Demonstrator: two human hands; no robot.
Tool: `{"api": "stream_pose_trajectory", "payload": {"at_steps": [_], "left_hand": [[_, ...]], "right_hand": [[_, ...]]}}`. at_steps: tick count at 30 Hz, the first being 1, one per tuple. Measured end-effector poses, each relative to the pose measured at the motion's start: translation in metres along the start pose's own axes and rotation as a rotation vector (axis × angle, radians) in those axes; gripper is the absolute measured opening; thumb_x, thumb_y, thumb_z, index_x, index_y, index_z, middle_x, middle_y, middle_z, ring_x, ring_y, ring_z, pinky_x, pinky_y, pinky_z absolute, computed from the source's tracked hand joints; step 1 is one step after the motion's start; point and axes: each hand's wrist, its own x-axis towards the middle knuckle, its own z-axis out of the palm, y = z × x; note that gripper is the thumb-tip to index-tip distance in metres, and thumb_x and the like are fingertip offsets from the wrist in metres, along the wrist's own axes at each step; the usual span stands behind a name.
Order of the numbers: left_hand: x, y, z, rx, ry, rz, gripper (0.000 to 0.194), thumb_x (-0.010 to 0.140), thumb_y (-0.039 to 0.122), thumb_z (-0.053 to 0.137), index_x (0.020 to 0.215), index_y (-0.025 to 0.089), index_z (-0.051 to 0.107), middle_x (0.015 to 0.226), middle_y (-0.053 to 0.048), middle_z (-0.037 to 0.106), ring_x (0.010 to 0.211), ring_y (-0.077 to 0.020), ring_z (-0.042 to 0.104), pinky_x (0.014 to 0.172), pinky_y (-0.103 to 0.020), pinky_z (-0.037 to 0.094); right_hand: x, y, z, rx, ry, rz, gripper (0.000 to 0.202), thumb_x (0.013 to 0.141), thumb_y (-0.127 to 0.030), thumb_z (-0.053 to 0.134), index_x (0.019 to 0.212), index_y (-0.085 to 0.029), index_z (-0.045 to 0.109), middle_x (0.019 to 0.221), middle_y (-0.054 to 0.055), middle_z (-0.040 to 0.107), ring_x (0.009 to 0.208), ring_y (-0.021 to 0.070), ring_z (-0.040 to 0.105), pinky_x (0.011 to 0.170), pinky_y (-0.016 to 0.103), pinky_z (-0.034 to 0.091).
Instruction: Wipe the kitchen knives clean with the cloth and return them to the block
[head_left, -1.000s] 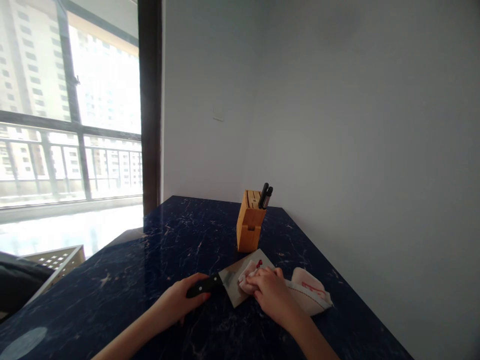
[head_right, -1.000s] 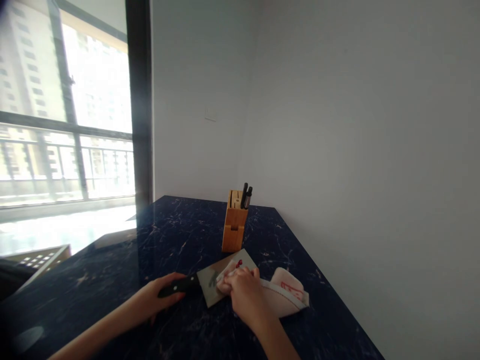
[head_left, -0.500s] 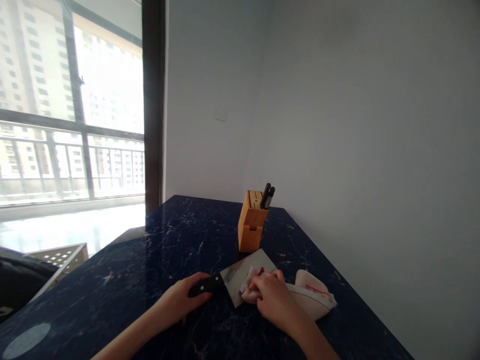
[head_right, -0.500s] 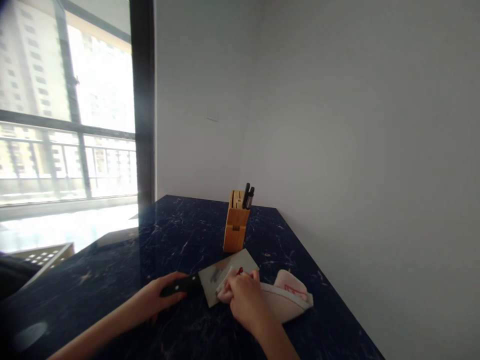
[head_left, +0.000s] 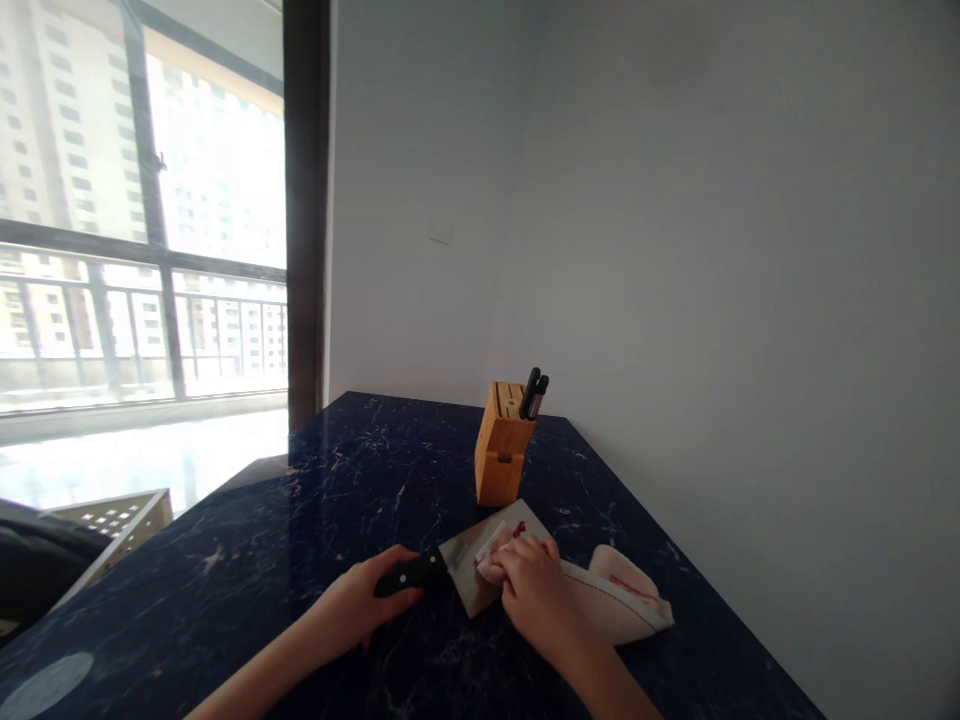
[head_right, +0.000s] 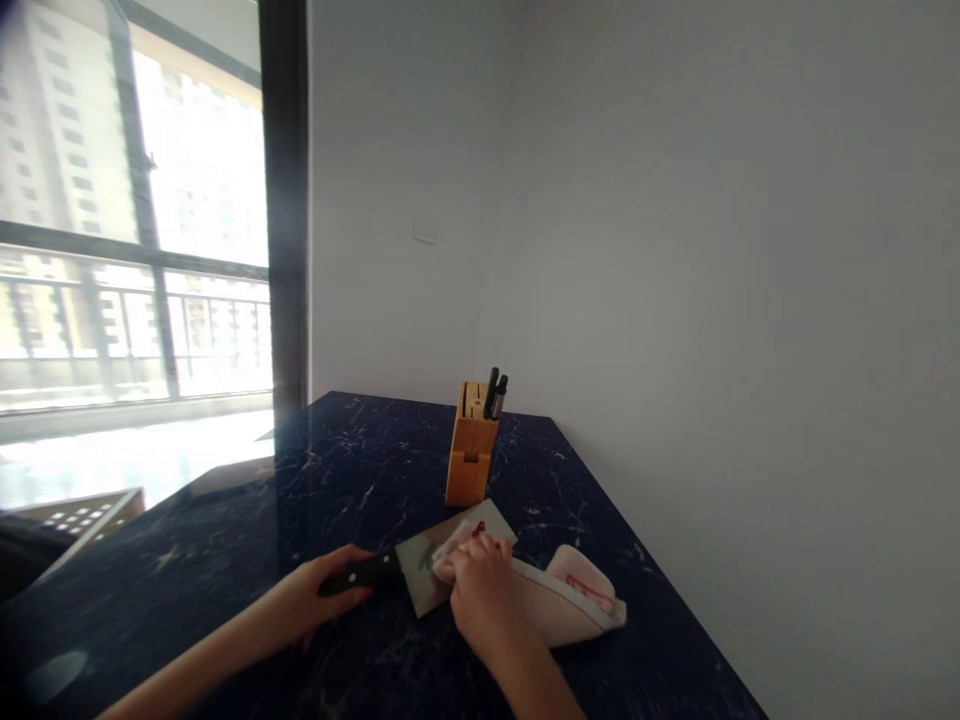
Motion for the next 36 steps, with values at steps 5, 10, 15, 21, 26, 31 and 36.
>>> {"api": "stream_pose_trajectory", "payload": {"at_steps": [5, 10, 15, 21, 26, 31, 36], "left_hand": [[0.0, 0.001, -0.001, 0.015, -0.002, 0.015, 0.041, 0.073, 0.049, 0.049, 0.106, 0.024, 0.052, 0.069, 0.003, 0.064, 0.039, -0.0087, 0.052, 0.036, -0.016, 0.037], [-0.001, 0.004, -0.001, -0.007, -0.003, 0.033, 0.036, 0.074, 0.046, 0.049, 0.101, 0.023, 0.055, 0.067, 0.003, 0.063, 0.043, -0.0097, 0.053, 0.037, -0.017, 0.037], [-0.001, 0.003, -0.001, -0.006, 0.01, 0.049, 0.039, 0.074, 0.045, 0.049, 0.106, 0.024, 0.056, 0.073, 0.002, 0.065, 0.045, -0.0106, 0.054, 0.038, -0.018, 0.039], [0.002, -0.001, 0.001, 0.018, 0.031, 0.004, 0.051, 0.074, 0.048, 0.05, 0.118, 0.024, 0.052, 0.07, 0.002, 0.065, 0.043, -0.0102, 0.052, 0.038, -0.019, 0.04], [0.002, -0.001, 0.002, -0.028, -0.001, -0.015, 0.051, 0.074, 0.049, 0.049, 0.119, 0.024, 0.052, 0.059, 0.004, 0.058, 0.042, -0.0088, 0.049, 0.035, -0.016, 0.037], [0.001, -0.001, -0.001, -0.035, -0.018, 0.004, 0.049, 0.074, 0.047, 0.05, 0.117, 0.024, 0.054, 0.059, 0.005, 0.059, 0.04, -0.0076, 0.046, 0.035, -0.016, 0.036], [-0.003, 0.005, -0.003, -0.044, -0.023, 0.035, 0.048, 0.073, 0.047, 0.052, 0.115, 0.023, 0.056, 0.062, 0.004, 0.06, 0.043, -0.0076, 0.045, 0.036, -0.015, 0.035]], "right_hand": [[0.006, -0.008, 0.006, 0.028, 0.058, -0.029, 0.034, 0.078, -0.016, 0.043, 0.107, -0.027, 0.056, 0.104, 0.003, 0.057, 0.1, 0.0196, 0.044, 0.087, 0.031, 0.024], [0.012, 0.008, 0.009, -0.063, 0.076, 0.067, 0.035, 0.084, -0.021, 0.038, 0.116, -0.027, 0.051, 0.112, 0.005, 0.053, 0.104, 0.0219, 0.043, 0.087, 0.035, 0.024], [0.009, -0.008, 0.006, -0.028, 0.045, -0.046, 0.043, 0.087, -0.019, 0.033, 0.127, -0.035, 0.038, 0.121, 0.0, 0.049, 0.113, 0.019, 0.037, 0.093, 0.034, 0.019], [0.013, -0.014, 0.007, 0.076, 0.024, -0.097, 0.039, 0.088, -0.024, 0.034, 0.123, -0.037, 0.042, 0.126, -0.001, 0.047, 0.113, 0.0184, 0.038, 0.096, 0.038, 0.013], [0.018, 0.025, 0.013, 0.022, 0.029, 0.084, 0.041, 0.086, -0.02, 0.033, 0.121, -0.039, 0.044, 0.12, 0.0, 0.051, 0.114, 0.0201, 0.038, 0.094, 0.043, 0.016], [0.017, 0.044, 0.012, -0.02, 0.013, 0.171, 0.041, 0.085, -0.02, 0.033, 0.12, -0.038, 0.046, 0.12, 0.001, 0.051, 0.112, 0.0216, 0.039, 0.091, 0.043, 0.02], [0.016, 0.035, 0.009, -0.035, 0.028, 0.098, 0.043, 0.085, -0.02, 0.035, 0.12, -0.042, 0.044, 0.119, -0.002, 0.05, 0.115, 0.0196, 0.036, 0.088, 0.037, 0.023]]}}
